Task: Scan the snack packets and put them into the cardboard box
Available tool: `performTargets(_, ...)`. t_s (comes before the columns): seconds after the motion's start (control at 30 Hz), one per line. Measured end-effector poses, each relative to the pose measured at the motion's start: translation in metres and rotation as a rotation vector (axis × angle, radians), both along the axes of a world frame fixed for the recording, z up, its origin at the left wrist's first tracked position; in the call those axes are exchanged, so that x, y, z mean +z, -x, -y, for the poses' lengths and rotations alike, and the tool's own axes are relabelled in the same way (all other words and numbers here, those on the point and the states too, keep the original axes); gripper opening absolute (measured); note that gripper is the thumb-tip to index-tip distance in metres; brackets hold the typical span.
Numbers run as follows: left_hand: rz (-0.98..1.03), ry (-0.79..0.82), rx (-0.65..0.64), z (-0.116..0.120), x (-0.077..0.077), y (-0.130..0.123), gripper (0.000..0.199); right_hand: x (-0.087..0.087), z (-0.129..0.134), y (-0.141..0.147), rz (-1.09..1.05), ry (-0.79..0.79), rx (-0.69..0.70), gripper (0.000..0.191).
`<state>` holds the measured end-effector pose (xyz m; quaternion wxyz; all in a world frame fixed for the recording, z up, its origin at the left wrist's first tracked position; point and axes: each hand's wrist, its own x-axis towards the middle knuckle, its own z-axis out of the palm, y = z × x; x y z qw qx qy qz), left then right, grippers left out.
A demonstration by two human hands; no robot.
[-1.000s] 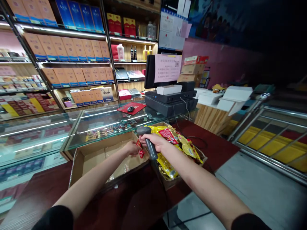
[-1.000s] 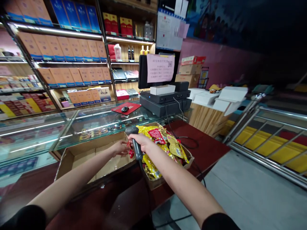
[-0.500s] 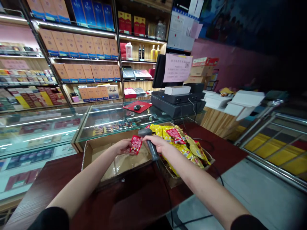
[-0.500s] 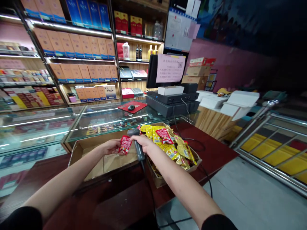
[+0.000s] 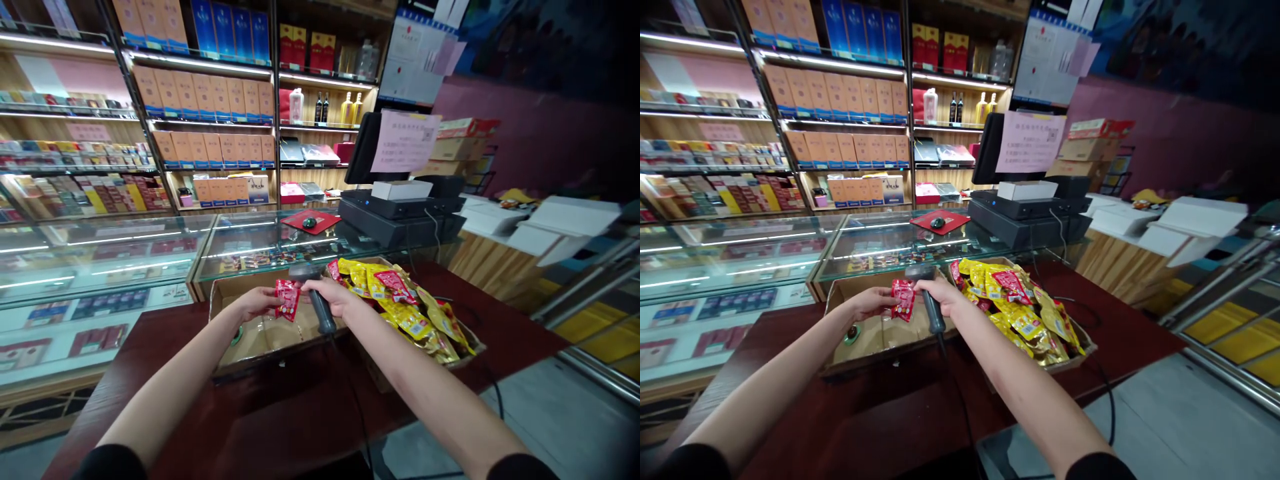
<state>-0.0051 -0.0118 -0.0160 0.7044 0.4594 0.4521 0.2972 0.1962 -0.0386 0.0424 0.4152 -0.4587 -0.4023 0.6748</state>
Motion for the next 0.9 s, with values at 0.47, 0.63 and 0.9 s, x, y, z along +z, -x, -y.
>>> performTargets(0.47,0.076,-0.069,0.23,-0.01,-0.02,0.007,0.039,-0.035,0.086,0.035,-0.062,0.038,0.037,0.019)
performTargets(0.63,0.05,-0.067,0.251,-0.01,-0.02,0.007,0.037,-0.041,0.095,0.041,0.019,0.018,-0.002,0.021)
performTargets(0.9,0.046,-0.067,0.23,-0.01,-0.02,0.006,0.036,-0.042,0.096,0.043,0.089,0.006,0.031,0.022)
